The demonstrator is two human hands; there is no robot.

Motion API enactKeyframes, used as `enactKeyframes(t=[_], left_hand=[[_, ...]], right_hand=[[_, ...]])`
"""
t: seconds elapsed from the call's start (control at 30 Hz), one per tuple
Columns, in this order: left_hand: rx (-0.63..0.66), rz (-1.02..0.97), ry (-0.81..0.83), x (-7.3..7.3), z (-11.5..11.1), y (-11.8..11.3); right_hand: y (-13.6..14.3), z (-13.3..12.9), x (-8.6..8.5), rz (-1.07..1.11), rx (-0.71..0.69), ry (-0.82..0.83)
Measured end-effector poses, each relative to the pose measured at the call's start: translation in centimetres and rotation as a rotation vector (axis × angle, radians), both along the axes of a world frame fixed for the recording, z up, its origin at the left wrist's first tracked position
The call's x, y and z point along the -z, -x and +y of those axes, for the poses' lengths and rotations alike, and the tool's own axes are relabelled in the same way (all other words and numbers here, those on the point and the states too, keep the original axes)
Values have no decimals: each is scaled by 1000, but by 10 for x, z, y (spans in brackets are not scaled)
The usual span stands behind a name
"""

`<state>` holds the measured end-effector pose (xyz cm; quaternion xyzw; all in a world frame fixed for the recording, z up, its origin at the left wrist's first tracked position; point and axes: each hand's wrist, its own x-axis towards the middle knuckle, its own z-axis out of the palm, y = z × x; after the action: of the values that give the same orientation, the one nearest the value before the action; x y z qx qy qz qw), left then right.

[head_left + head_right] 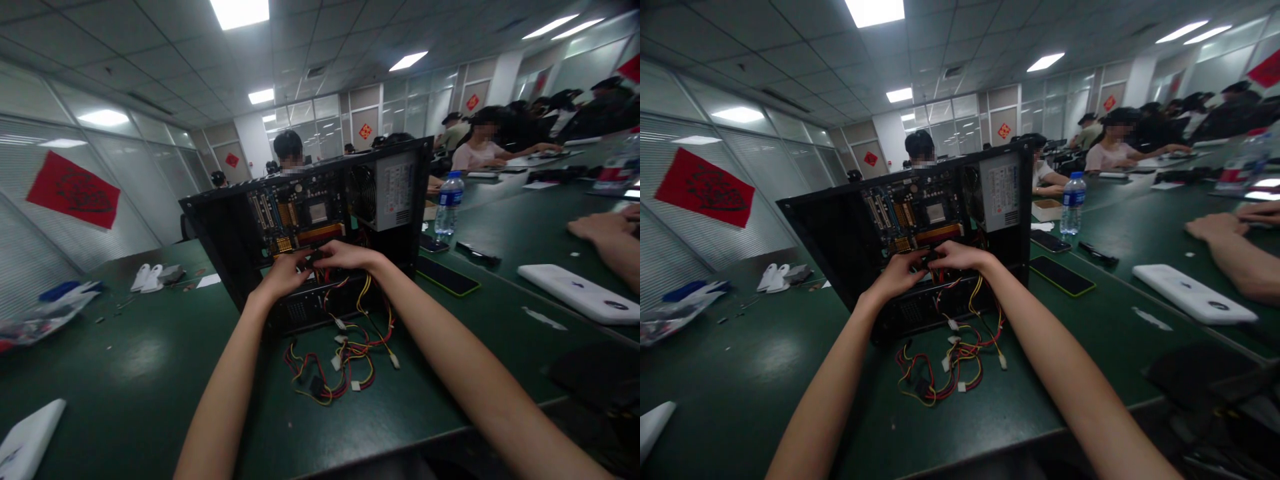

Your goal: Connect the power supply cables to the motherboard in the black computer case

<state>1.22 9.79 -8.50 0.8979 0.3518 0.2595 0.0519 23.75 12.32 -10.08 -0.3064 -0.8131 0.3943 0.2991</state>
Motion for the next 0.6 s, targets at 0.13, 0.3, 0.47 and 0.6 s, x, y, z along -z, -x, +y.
enactKeyframes(t=[0.13,0.3,0.47,0.6], left_hand=[[-1,21,-7,-1,-1,1],[10,45,32,-1,0,0],[11,44,29,0,1,1],[23,61,38,2,4,2]], right_hand=[[1,2,2,-38,16,-12],[1,2,3,-62,-24,-21],[-1,3,3,-89,-27,-38],[1,7,7,-58,-68,-75]])
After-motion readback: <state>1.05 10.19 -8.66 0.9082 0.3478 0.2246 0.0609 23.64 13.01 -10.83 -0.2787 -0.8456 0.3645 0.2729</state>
